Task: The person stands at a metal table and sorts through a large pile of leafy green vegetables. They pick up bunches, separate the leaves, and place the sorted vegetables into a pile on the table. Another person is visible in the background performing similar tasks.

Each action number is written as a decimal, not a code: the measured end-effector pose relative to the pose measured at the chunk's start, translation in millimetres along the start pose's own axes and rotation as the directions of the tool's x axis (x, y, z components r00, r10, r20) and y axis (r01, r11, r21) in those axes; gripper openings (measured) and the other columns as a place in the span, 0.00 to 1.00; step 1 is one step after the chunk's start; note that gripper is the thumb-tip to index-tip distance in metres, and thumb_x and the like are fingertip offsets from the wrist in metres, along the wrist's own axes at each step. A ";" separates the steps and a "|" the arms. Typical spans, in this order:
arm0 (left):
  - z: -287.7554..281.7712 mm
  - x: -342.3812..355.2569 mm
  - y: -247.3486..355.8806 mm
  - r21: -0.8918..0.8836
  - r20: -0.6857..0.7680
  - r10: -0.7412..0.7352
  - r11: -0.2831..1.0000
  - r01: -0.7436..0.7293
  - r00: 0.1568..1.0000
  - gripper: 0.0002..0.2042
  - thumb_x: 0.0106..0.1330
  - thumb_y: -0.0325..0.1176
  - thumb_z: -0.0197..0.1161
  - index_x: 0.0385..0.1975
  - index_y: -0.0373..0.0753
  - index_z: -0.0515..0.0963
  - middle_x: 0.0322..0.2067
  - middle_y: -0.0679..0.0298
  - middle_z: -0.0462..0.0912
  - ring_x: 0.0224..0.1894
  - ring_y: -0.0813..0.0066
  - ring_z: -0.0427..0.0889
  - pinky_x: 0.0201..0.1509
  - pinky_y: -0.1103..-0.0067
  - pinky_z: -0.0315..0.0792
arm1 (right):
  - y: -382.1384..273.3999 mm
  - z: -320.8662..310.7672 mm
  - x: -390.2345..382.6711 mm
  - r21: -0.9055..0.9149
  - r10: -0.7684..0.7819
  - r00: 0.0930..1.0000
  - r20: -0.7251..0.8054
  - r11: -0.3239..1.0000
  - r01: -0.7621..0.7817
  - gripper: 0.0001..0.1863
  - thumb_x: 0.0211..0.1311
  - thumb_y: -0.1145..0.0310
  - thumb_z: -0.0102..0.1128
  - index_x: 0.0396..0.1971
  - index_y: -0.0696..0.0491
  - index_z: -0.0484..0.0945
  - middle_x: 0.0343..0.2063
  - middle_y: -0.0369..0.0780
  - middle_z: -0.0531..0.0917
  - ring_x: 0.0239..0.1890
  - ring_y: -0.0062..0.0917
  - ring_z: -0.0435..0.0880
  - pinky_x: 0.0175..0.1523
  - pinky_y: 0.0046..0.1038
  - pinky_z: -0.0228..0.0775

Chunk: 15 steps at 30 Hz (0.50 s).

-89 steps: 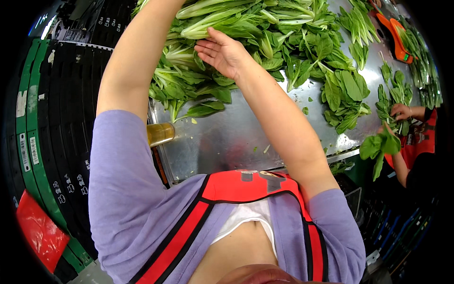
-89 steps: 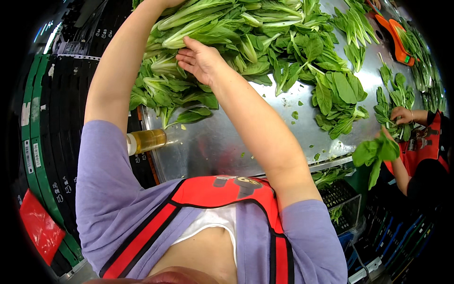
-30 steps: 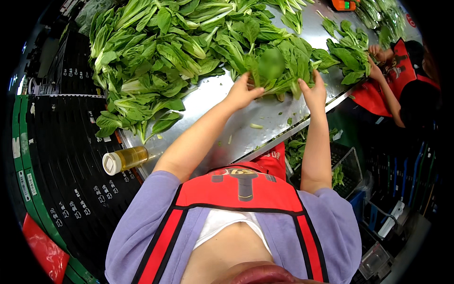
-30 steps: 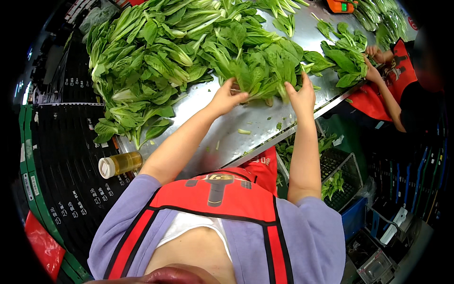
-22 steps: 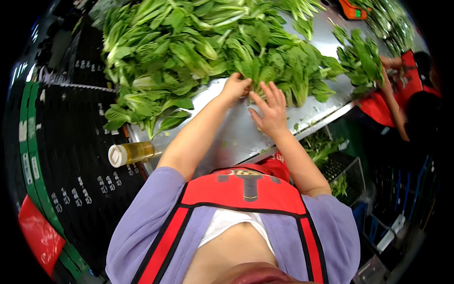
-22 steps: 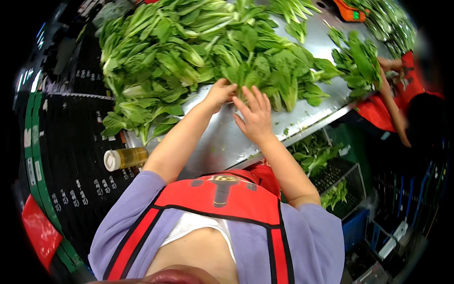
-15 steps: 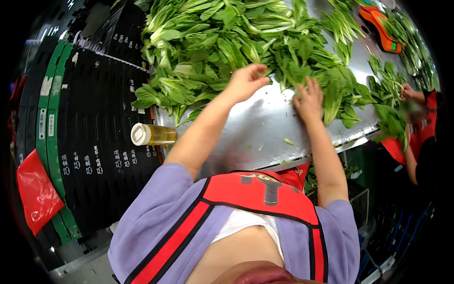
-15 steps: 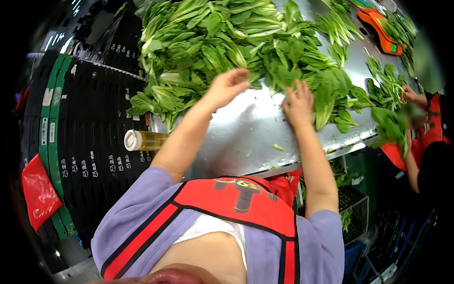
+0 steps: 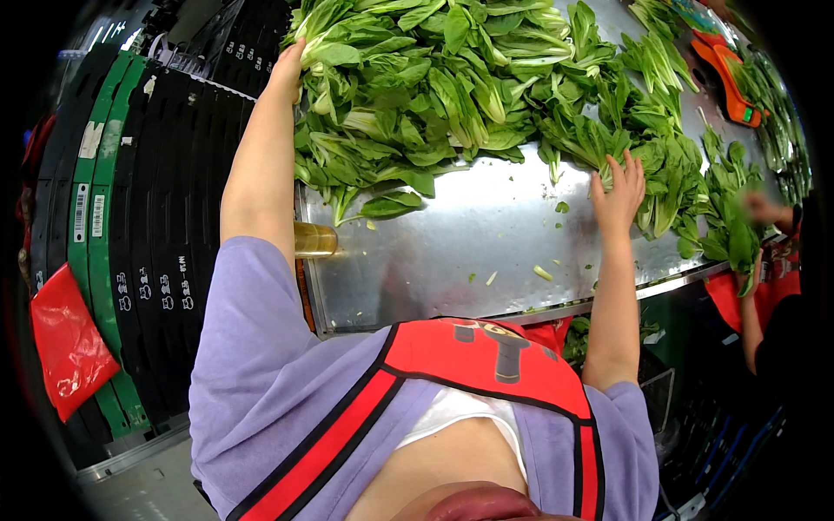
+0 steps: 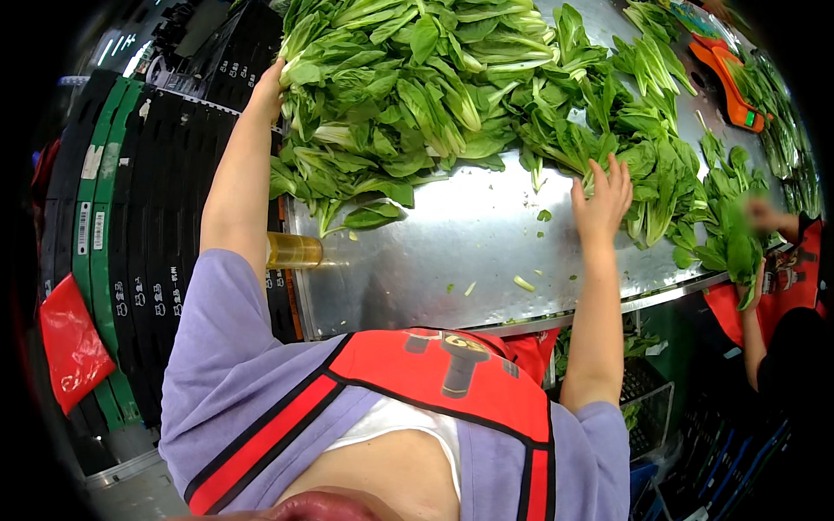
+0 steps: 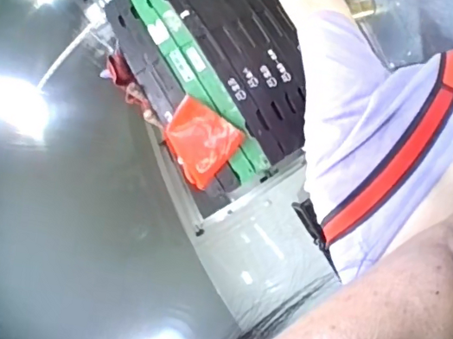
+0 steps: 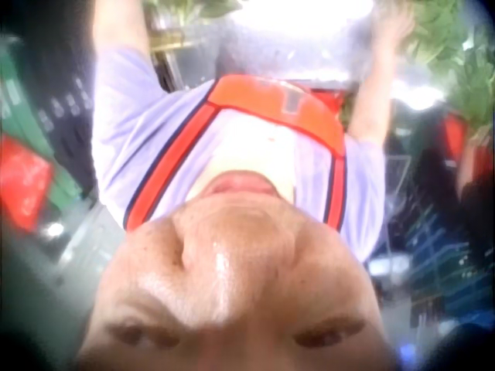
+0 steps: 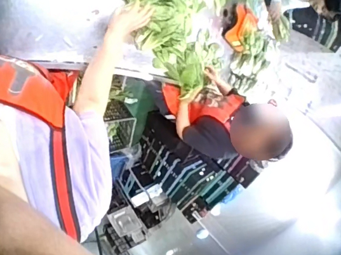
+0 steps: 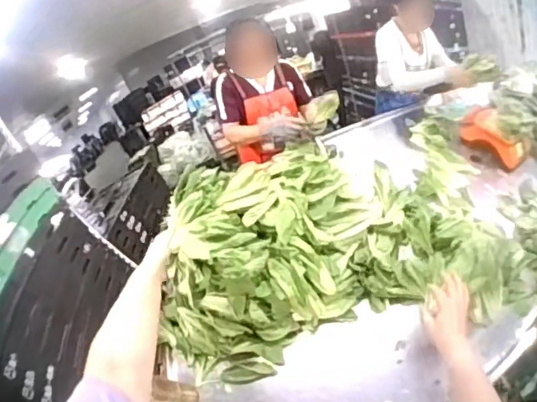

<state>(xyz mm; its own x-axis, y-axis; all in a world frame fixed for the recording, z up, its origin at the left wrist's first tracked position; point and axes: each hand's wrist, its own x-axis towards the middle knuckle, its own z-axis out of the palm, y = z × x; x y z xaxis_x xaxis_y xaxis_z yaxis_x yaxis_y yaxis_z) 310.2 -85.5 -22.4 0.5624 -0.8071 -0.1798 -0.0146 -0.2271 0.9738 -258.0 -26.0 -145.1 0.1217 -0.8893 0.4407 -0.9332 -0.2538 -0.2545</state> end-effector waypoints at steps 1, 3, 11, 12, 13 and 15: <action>-5.9 2.1 -9.2 -0.119 0.033 -0.037 0.992 0.041 0.999 0.25 0.56 0.43 0.61 0.51 0.37 0.67 0.47 0.56 0.73 0.49 0.66 0.71 0.51 0.73 0.65 | -13.9 -1.3 -0.9 0.113 -0.046 0.997 -0.068 0.992 0.054 0.21 0.47 0.64 0.61 0.44 0.52 0.74 0.54 0.42 0.68 0.59 0.38 0.60 0.61 0.41 0.50; -11.2 4.4 -21.8 -0.154 -0.036 0.075 0.985 -0.080 0.997 0.22 0.56 0.39 0.62 0.48 0.37 0.68 0.43 0.58 0.74 0.45 0.69 0.72 0.48 0.74 0.66 | -53.3 -2.1 -7.8 0.451 -0.074 0.994 -0.076 0.887 0.101 0.20 0.46 0.68 0.61 0.43 0.54 0.74 0.48 0.42 0.73 0.53 0.38 0.68 0.57 0.37 0.58; 34.3 -33.7 -36.1 -0.139 -0.330 0.321 0.914 -0.382 0.888 0.15 0.53 0.29 0.63 0.38 0.33 0.68 0.33 0.59 0.75 0.35 0.73 0.75 0.38 0.79 0.70 | -257.7 28.6 -13.8 0.892 -0.522 0.806 0.278 0.451 -0.016 0.25 0.49 0.58 0.59 0.46 0.57 0.72 0.43 0.47 0.77 0.46 0.39 0.75 0.50 0.31 0.67; 40.2 -45.9 -38.6 -0.193 -0.407 0.312 0.889 -0.415 0.859 0.16 0.53 0.30 0.63 0.38 0.32 0.67 0.34 0.59 0.75 0.35 0.72 0.74 0.38 0.79 0.71 | -275.5 34.0 -8.6 0.880 -0.539 0.788 0.296 0.476 -0.005 0.26 0.49 0.55 0.59 0.46 0.57 0.72 0.43 0.48 0.76 0.46 0.40 0.74 0.50 0.31 0.67; 49.0 -63.8 -35.5 -0.191 -0.441 0.294 0.892 -0.409 0.848 0.18 0.52 0.29 0.64 0.38 0.32 0.66 0.35 0.58 0.74 0.35 0.72 0.74 0.39 0.78 0.71 | -288.9 35.3 0.4 0.876 -0.536 0.791 0.295 0.481 -0.001 0.26 0.49 0.55 0.59 0.46 0.57 0.72 0.43 0.48 0.76 0.46 0.40 0.74 0.50 0.31 0.67; 50.7 -79.6 -35.7 -0.151 -0.428 0.345 0.884 -0.442 0.835 0.18 0.51 0.30 0.65 0.38 0.33 0.66 0.34 0.59 0.73 0.34 0.74 0.73 0.39 0.79 0.69 | -314.2 37.0 17.3 0.695 -0.531 0.522 0.668 0.696 -0.181 0.30 0.46 0.57 0.63 0.49 0.57 0.69 0.46 0.49 0.74 0.48 0.38 0.73 0.54 0.31 0.64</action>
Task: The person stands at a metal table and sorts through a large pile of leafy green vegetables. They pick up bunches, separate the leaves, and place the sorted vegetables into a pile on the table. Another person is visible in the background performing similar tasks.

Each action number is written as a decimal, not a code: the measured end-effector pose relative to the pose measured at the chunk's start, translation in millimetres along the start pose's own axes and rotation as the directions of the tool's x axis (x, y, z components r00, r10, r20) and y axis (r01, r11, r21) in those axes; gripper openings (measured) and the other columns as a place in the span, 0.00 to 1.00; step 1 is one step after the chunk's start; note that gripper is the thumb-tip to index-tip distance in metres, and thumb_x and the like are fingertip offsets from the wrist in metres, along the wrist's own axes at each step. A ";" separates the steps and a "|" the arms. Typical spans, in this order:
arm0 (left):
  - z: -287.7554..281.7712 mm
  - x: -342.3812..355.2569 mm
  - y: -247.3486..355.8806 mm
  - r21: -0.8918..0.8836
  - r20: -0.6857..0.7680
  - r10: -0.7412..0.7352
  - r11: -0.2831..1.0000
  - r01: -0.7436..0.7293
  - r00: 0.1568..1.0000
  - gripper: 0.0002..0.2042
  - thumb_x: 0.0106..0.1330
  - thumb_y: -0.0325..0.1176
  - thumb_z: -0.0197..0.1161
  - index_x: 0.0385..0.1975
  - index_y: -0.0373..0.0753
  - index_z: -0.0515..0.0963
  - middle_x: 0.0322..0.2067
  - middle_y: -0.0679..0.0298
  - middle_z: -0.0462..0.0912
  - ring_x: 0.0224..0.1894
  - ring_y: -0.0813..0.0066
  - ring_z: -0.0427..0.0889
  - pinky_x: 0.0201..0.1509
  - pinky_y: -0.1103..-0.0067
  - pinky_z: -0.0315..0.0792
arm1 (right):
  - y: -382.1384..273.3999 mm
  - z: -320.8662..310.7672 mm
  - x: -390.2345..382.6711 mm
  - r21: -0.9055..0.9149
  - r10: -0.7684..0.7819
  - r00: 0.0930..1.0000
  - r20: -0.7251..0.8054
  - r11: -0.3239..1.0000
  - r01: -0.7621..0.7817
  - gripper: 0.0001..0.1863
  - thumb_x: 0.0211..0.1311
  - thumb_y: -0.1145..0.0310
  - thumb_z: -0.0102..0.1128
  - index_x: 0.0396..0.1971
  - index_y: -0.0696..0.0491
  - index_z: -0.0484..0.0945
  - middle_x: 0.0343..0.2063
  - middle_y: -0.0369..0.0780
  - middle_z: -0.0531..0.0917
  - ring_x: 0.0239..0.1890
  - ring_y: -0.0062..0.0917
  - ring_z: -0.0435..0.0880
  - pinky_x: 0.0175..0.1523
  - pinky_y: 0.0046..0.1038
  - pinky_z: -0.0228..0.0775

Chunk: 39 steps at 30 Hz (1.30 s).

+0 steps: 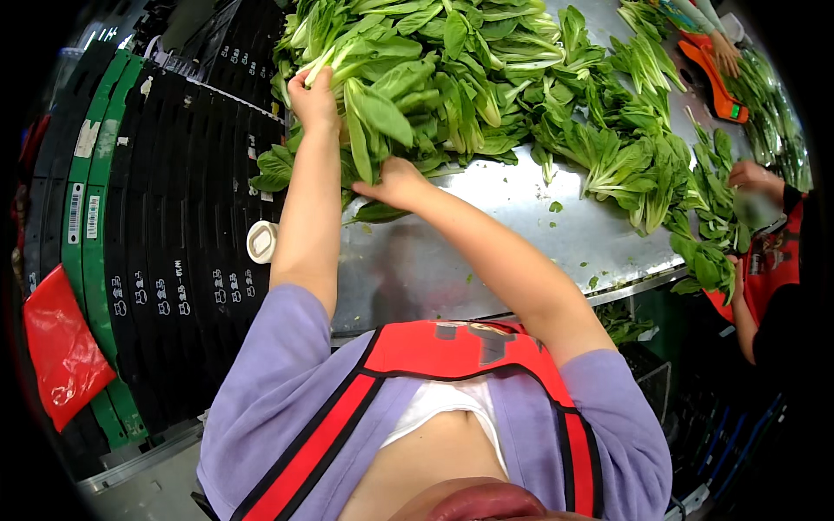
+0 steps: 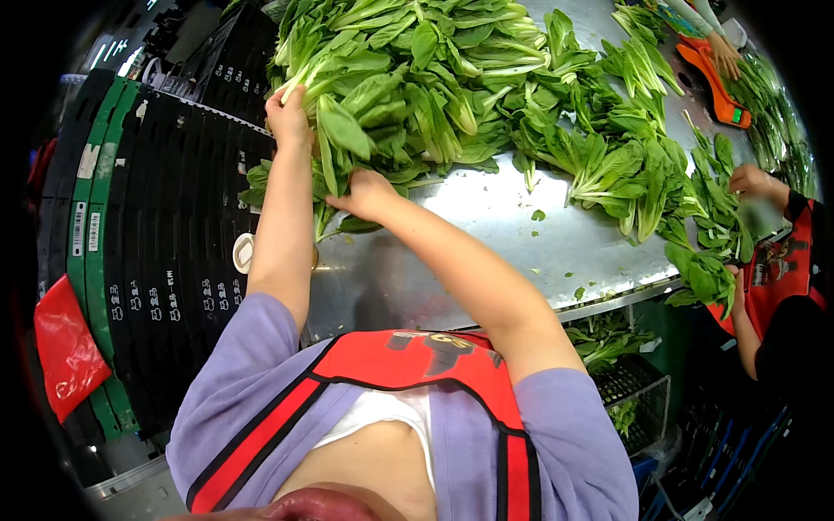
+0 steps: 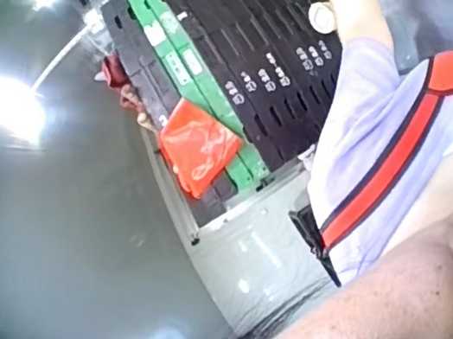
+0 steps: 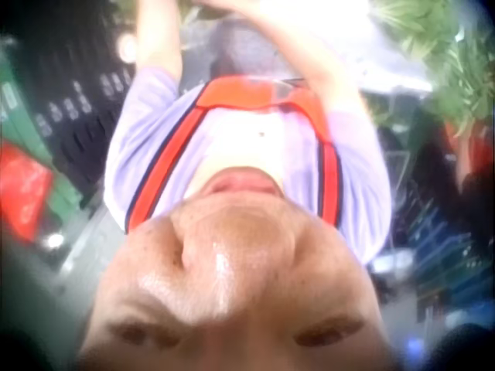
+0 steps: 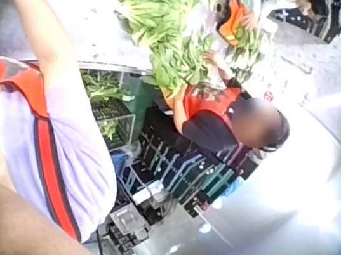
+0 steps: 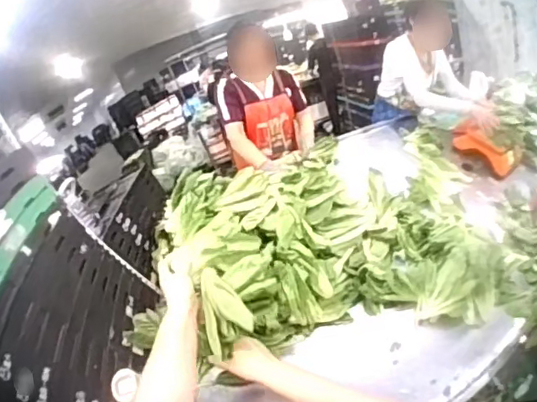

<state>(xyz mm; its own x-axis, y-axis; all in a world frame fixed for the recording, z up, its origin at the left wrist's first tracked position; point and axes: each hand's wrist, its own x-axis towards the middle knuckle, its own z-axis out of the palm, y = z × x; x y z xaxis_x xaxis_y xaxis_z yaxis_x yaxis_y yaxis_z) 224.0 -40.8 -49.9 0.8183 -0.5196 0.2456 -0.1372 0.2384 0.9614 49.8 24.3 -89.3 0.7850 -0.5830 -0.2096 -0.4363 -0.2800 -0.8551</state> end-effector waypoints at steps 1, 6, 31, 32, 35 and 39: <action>2.4 -11.4 7.0 0.026 0.033 0.043 0.999 -0.044 0.999 0.18 0.50 0.31 0.66 0.37 0.35 0.67 0.34 0.61 0.73 0.33 0.76 0.71 0.39 0.80 0.67 | -2.8 3.9 8.3 0.018 -0.237 0.953 -0.188 0.970 0.244 0.32 0.48 0.52 0.62 0.50 0.57 0.68 0.49 0.48 0.73 0.52 0.36 0.70 0.57 0.29 0.61; -11.7 -35.7 21.1 0.059 0.196 0.137 0.987 -0.151 0.971 0.21 0.48 0.27 0.67 0.40 0.34 0.65 0.34 0.61 0.73 0.31 0.80 0.70 0.34 0.85 0.67 | 5.3 7.8 3.0 0.546 -0.080 0.900 -0.429 0.771 0.329 0.36 0.51 0.49 0.61 0.53 0.59 0.65 0.51 0.43 0.71 0.55 0.28 0.67 0.59 0.27 0.57; -15.7 -177.2 55.5 0.363 0.595 0.150 0.827 -0.430 0.789 0.15 0.53 0.30 0.60 0.40 0.33 0.70 0.32 0.52 0.78 0.33 0.59 0.78 0.38 0.73 0.71 | 71.2 -6.2 -108.8 0.948 0.231 0.920 -0.317 0.085 0.306 0.23 0.62 0.58 0.50 0.54 0.52 0.63 0.51 0.36 0.72 0.50 0.24 0.71 0.55 0.28 0.58; -17.5 -191.6 37.7 0.303 0.616 0.186 0.841 -0.449 0.765 0.11 0.55 0.27 0.58 0.38 0.33 0.72 0.30 0.53 0.79 0.31 0.60 0.79 0.36 0.75 0.71 | 79.2 -9.7 -125.1 0.921 0.275 0.883 -0.381 0.202 0.334 0.23 0.58 0.61 0.55 0.52 0.53 0.65 0.49 0.37 0.74 0.50 0.23 0.71 0.55 0.27 0.59; -6.7 -244.8 37.0 0.204 0.758 0.003 0.949 -0.241 0.653 0.14 0.55 0.25 0.55 0.43 0.32 0.71 0.35 0.54 0.79 0.38 0.66 0.79 0.43 0.77 0.71 | 87.8 -28.7 -169.4 0.834 0.460 0.725 -0.512 0.470 0.290 0.22 0.53 0.67 0.62 0.48 0.57 0.69 0.40 0.39 0.77 0.43 0.24 0.74 0.49 0.25 0.63; 29.2 -281.9 47.9 0.149 0.914 -0.099 0.984 -0.098 0.394 0.22 0.56 0.28 0.59 0.51 0.33 0.64 0.47 0.56 0.73 0.51 0.67 0.72 0.55 0.75 0.66 | 95.4 -92.1 -231.7 0.629 0.506 0.560 -0.656 0.776 0.035 0.30 0.49 0.49 0.64 0.43 0.60 0.73 0.39 0.42 0.79 0.41 0.27 0.75 0.48 0.26 0.65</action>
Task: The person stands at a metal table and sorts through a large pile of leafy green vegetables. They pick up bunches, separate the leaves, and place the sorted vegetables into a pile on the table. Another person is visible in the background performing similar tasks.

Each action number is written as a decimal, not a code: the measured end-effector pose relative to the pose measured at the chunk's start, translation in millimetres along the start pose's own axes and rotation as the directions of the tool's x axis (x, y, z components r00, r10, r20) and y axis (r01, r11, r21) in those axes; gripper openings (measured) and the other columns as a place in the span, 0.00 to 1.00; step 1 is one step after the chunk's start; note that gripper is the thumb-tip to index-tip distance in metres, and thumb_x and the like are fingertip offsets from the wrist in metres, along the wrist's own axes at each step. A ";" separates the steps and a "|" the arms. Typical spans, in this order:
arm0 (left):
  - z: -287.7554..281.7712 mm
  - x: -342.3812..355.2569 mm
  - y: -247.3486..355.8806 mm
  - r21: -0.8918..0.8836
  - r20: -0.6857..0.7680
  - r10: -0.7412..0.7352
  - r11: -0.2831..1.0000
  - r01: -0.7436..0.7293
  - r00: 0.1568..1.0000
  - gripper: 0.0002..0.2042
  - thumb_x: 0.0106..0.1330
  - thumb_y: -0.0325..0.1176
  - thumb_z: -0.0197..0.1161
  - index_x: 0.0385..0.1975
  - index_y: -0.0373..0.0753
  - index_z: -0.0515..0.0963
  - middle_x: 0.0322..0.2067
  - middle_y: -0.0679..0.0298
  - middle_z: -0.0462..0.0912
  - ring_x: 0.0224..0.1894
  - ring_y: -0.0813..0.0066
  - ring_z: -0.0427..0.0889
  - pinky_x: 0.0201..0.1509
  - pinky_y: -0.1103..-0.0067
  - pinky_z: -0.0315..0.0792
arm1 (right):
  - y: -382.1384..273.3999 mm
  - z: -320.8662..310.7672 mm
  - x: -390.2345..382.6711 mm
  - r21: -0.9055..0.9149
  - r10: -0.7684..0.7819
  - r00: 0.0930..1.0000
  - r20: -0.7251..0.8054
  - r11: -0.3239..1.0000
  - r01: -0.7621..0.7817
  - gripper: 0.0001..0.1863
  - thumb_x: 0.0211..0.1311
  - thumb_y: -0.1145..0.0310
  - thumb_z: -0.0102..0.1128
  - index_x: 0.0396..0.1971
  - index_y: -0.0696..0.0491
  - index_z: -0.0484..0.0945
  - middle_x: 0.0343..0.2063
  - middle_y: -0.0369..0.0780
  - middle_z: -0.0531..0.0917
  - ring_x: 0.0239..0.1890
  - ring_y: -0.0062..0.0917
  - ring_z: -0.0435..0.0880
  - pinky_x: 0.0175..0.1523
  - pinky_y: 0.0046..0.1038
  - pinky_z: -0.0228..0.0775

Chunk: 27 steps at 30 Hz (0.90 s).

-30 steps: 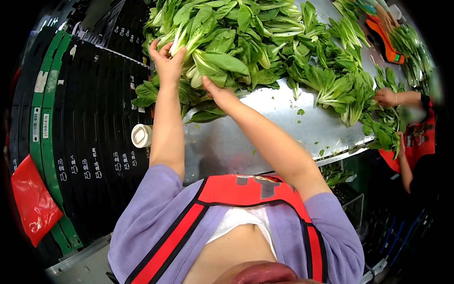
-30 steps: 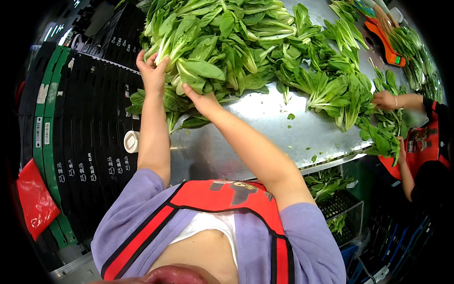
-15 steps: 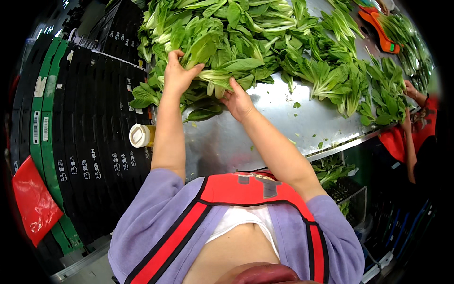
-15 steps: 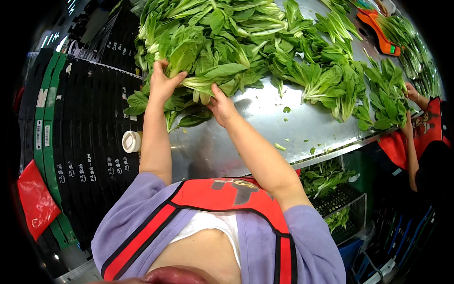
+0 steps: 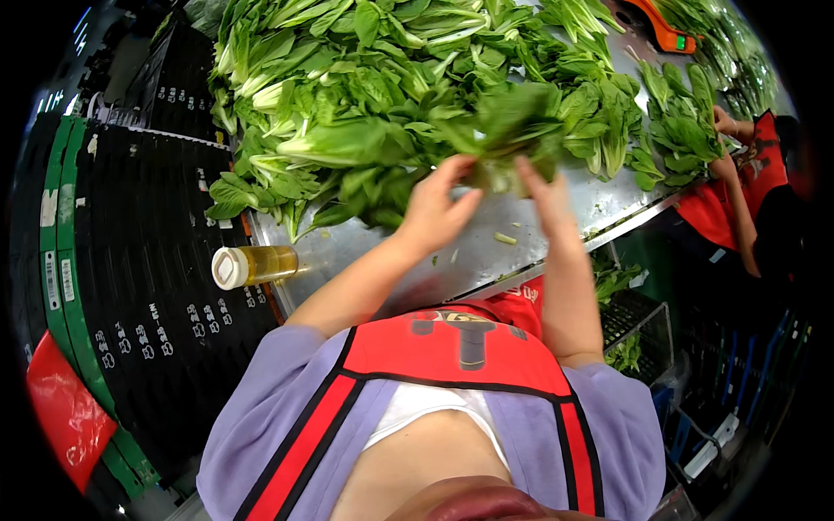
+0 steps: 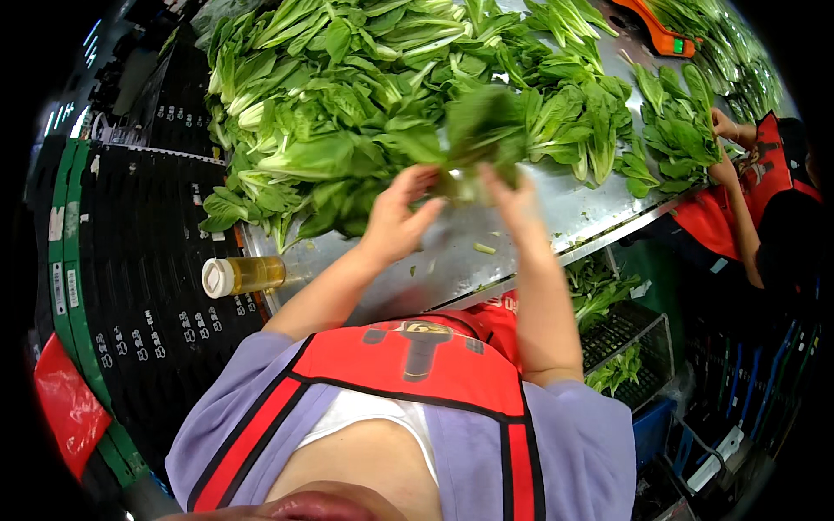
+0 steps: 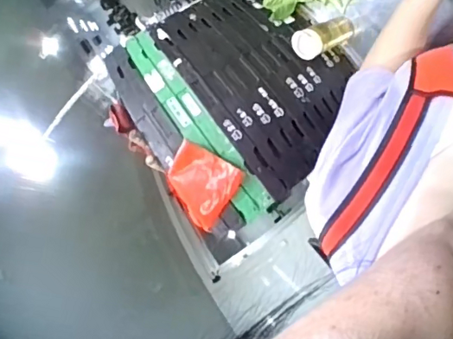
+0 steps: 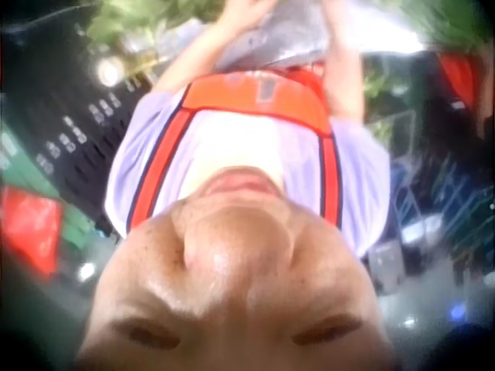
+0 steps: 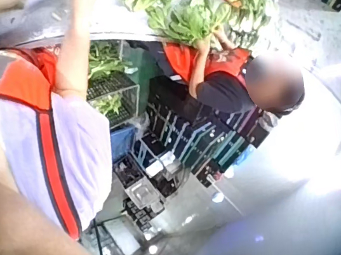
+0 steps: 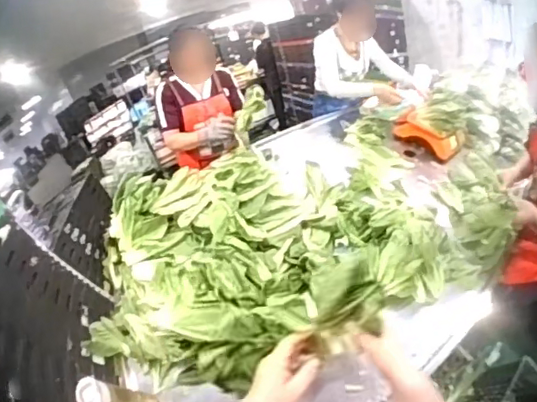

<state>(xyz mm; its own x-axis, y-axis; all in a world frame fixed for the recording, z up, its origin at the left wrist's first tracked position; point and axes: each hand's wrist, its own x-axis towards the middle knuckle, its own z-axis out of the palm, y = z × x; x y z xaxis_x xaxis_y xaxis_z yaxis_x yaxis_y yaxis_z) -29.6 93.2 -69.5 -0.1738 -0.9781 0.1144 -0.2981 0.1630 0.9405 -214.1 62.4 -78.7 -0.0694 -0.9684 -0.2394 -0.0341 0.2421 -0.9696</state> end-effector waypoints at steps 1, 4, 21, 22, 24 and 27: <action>6.8 9.9 6.9 0.018 0.046 0.024 1.000 -0.025 0.999 0.23 0.56 0.30 0.60 0.52 0.33 0.63 0.49 0.54 0.72 0.53 0.65 0.71 0.55 0.73 0.65 | 1.8 -26.0 17.8 -0.099 -0.077 0.997 0.017 0.992 0.079 0.32 0.48 0.50 0.64 0.44 0.61 0.72 0.39 0.44 0.79 0.41 0.28 0.76 0.48 0.27 0.65; 15.4 44.3 0.7 0.332 0.040 0.258 0.908 -0.257 0.965 0.23 0.53 0.33 0.61 0.51 0.37 0.66 0.52 0.53 0.69 0.55 0.57 0.69 0.57 0.72 0.63 | -4.5 -55.8 38.3 -0.379 -0.316 0.941 -0.121 0.891 0.251 0.38 0.45 0.53 0.67 0.52 0.61 0.65 0.44 0.49 0.76 0.48 0.36 0.74 0.53 0.30 0.63; -138.2 -65.7 -47.4 0.846 -0.026 -0.079 0.530 0.064 0.997 0.29 0.43 0.21 0.61 0.50 0.41 0.67 0.52 0.57 0.68 0.56 0.57 0.63 0.60 0.68 0.59 | 69.5 -39.3 12.9 -0.393 -0.524 0.797 -0.301 0.829 0.397 0.33 0.51 0.73 0.59 0.58 0.59 0.57 0.50 0.48 0.70 0.51 0.34 0.70 0.54 0.31 0.62; -135.0 -66.1 -50.8 0.860 -0.020 -0.070 0.508 0.053 0.997 0.29 0.42 0.21 0.62 0.50 0.41 0.67 0.51 0.58 0.68 0.55 0.58 0.64 0.59 0.68 0.60 | 73.2 -40.7 15.2 -0.021 -0.322 0.872 -0.368 0.941 0.339 0.31 0.52 0.77 0.57 0.57 0.59 0.57 0.48 0.47 0.72 0.47 0.29 0.73 0.51 0.26 0.65; -135.0 -67.6 -64.5 0.872 -0.057 0.020 0.488 0.040 0.998 0.25 0.41 0.23 0.64 0.45 0.41 0.71 0.46 0.60 0.71 0.51 0.60 0.68 0.56 0.69 0.62 | 72.7 -51.5 21.8 0.005 -0.350 0.842 -0.411 0.923 0.386 0.28 0.53 0.80 0.53 0.57 0.61 0.58 0.43 0.44 0.74 0.42 0.23 0.75 0.47 0.21 0.66; -144.9 -71.1 -81.1 0.900 -0.108 0.162 0.435 0.027 0.981 0.13 0.41 0.24 0.65 0.31 0.40 0.76 0.40 0.62 0.75 0.47 0.60 0.71 0.51 0.70 0.64 | 33.4 -62.2 17.4 0.105 -0.319 0.815 -0.483 0.903 0.416 0.25 0.53 0.80 0.55 0.53 0.64 0.62 0.42 0.41 0.75 0.42 0.23 0.75 0.47 0.22 0.66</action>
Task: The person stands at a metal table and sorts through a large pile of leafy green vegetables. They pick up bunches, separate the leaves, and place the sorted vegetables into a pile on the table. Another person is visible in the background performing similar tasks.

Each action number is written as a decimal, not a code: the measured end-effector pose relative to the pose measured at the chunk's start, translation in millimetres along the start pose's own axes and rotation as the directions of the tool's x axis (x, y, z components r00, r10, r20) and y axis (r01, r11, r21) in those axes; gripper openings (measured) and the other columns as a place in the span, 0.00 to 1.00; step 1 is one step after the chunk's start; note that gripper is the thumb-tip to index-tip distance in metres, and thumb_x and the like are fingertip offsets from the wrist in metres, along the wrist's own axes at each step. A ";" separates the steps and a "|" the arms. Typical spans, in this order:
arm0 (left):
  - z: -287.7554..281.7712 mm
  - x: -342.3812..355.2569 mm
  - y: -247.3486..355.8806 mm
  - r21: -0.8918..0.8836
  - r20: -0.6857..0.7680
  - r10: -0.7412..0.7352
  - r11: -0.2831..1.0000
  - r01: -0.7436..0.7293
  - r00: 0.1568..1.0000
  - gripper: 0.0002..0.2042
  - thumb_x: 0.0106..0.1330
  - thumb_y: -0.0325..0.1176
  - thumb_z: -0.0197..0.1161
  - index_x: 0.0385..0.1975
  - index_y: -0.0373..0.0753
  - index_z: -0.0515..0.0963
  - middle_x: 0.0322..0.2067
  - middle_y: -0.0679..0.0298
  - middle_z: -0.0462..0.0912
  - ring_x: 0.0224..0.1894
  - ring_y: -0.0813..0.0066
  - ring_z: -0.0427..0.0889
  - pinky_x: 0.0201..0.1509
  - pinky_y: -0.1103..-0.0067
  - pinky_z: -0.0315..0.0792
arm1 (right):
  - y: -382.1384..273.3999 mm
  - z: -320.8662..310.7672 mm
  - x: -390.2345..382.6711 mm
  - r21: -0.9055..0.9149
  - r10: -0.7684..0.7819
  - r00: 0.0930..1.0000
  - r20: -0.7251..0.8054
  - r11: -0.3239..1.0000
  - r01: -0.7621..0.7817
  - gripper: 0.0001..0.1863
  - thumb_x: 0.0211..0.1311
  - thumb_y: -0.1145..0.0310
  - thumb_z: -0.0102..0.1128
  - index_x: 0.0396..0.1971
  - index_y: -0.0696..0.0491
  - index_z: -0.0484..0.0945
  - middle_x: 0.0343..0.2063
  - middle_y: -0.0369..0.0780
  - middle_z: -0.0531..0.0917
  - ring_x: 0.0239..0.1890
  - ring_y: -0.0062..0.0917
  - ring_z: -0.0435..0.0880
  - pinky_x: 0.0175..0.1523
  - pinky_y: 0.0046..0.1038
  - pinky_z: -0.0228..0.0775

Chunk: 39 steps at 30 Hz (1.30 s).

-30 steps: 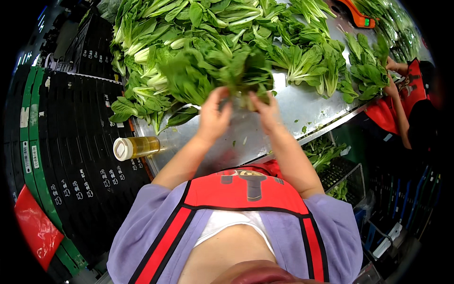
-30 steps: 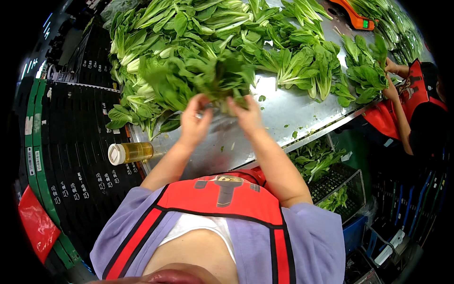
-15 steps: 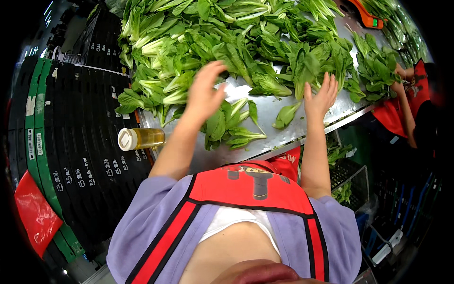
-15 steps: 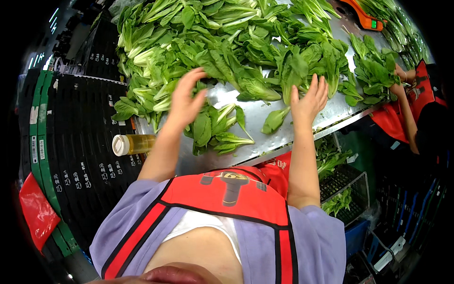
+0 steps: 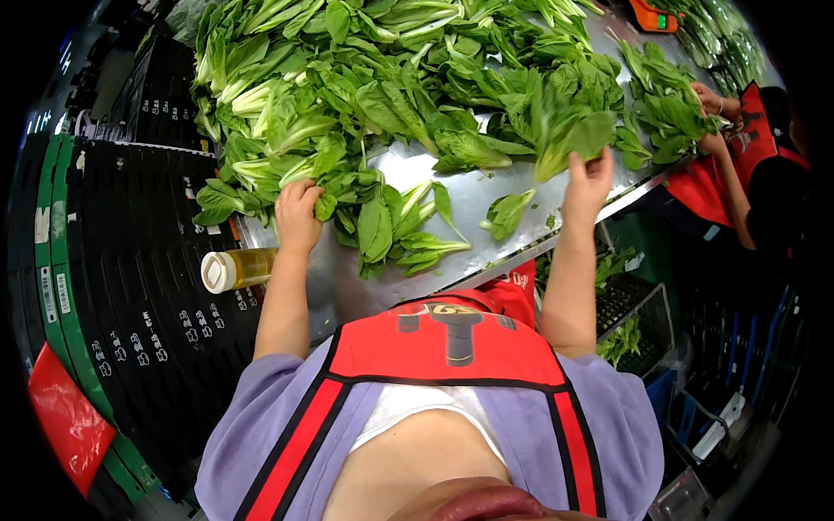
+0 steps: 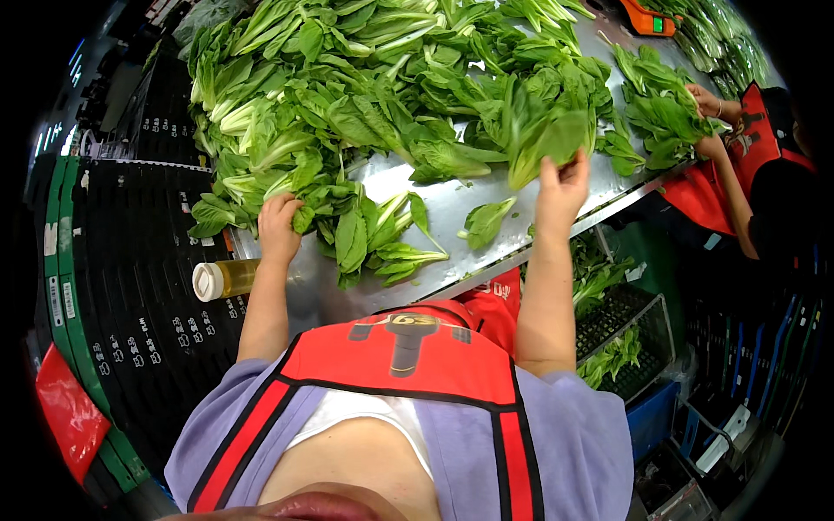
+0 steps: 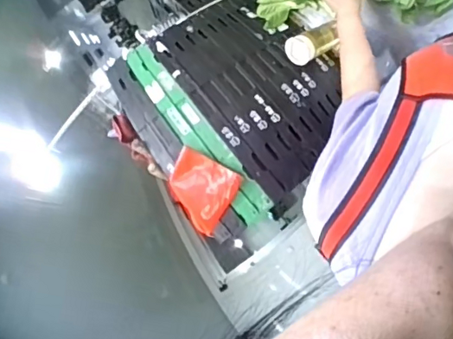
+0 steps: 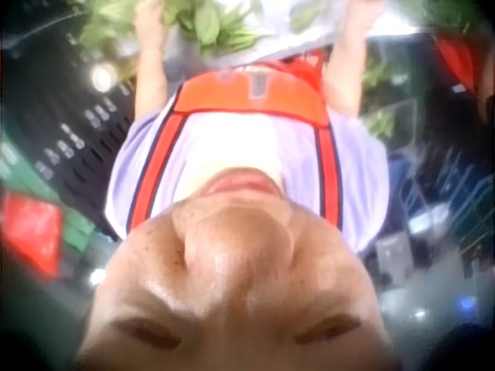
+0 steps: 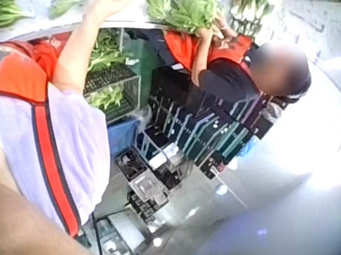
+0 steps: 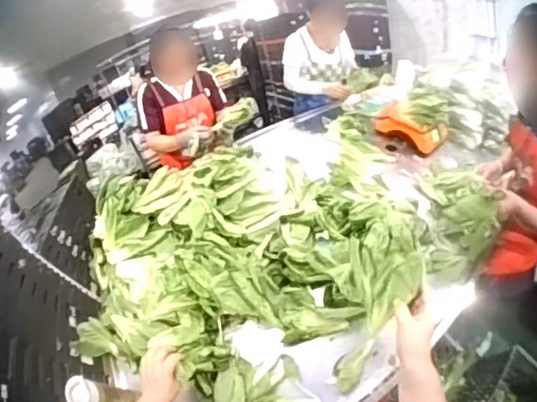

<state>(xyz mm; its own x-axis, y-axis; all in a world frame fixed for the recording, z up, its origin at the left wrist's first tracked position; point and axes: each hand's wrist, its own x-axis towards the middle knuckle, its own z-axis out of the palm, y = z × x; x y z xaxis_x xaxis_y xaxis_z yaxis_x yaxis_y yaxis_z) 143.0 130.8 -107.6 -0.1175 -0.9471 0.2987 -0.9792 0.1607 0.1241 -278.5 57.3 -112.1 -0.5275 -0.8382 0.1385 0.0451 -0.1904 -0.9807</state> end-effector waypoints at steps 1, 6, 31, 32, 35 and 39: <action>-5.5 3.6 3.1 -0.001 0.007 0.003 1.000 -0.003 1.000 0.13 0.41 0.24 0.65 0.31 0.40 0.76 0.40 0.62 0.75 0.47 0.60 0.71 0.51 0.70 0.64 | -14.2 1.1 6.4 0.046 -0.113 0.993 -0.023 0.992 0.114 0.24 0.53 0.80 0.55 0.52 0.64 0.63 0.42 0.41 0.75 0.42 0.23 0.75 0.47 0.21 0.65; -24.4 29.5 11.2 -0.479 -0.009 -0.216 0.858 0.185 0.976 0.13 0.49 0.23 0.63 0.36 0.35 0.75 0.41 0.60 0.75 0.43 0.66 0.74 0.46 0.77 0.67 | -52.5 6.6 51.8 -0.386 -0.426 0.898 0.109 0.814 0.433 0.24 0.51 0.76 0.58 0.50 0.60 0.66 0.42 0.44 0.75 0.44 0.30 0.75 0.48 0.27 0.66; 18.0 33.3 42.7 -0.855 0.272 -0.403 0.316 0.412 0.874 0.29 0.55 0.31 0.63 0.56 0.35 0.59 0.51 0.55 0.68 0.45 0.69 0.73 0.44 0.77 0.71 | -7.2 -34.0 16.2 -0.600 -0.314 0.810 0.495 0.551 0.580 0.13 0.48 0.73 0.61 0.37 0.54 0.75 0.37 0.42 0.79 0.40 0.34 0.77 0.46 0.31 0.68; 21.2 20.5 30.9 -0.828 0.249 -0.448 0.361 0.428 0.859 0.28 0.54 0.32 0.63 0.54 0.34 0.61 0.50 0.55 0.68 0.44 0.68 0.73 0.43 0.76 0.71 | -15.1 -24.4 20.5 -0.595 -0.313 0.807 0.500 0.553 0.583 0.13 0.48 0.73 0.61 0.37 0.54 0.75 0.37 0.42 0.79 0.40 0.34 0.77 0.46 0.31 0.68; 14.6 -6.5 27.8 -0.584 0.320 -0.444 0.604 0.543 0.837 0.29 0.54 0.36 0.64 0.53 0.33 0.62 0.50 0.54 0.69 0.43 0.68 0.74 0.42 0.76 0.71 | -20.4 16.7 10.6 -0.572 -0.474 0.777 0.415 0.528 0.628 0.16 0.49 0.72 0.60 0.40 0.55 0.75 0.40 0.42 0.78 0.44 0.35 0.75 0.50 0.31 0.66; 32.6 -41.1 52.8 -0.354 0.318 -0.181 0.888 0.293 0.931 0.41 0.45 0.48 0.68 0.57 0.35 0.58 0.55 0.46 0.62 0.56 0.51 0.64 0.57 0.65 0.61 | 16.8 83.8 -44.9 -0.401 -0.196 0.599 0.777 0.580 0.709 0.20 0.47 0.72 0.61 0.45 0.52 0.73 0.46 0.42 0.75 0.51 0.34 0.71 0.55 0.32 0.63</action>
<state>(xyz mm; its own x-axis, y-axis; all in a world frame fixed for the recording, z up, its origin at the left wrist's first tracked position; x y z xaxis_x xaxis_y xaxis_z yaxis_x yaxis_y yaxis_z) 90.8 169.1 -144.2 0.0148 -0.9989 -0.0452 -0.8456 -0.0366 0.5326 -182.9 48.9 -123.2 0.3341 -0.8615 0.3822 -0.6882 -0.5001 -0.5256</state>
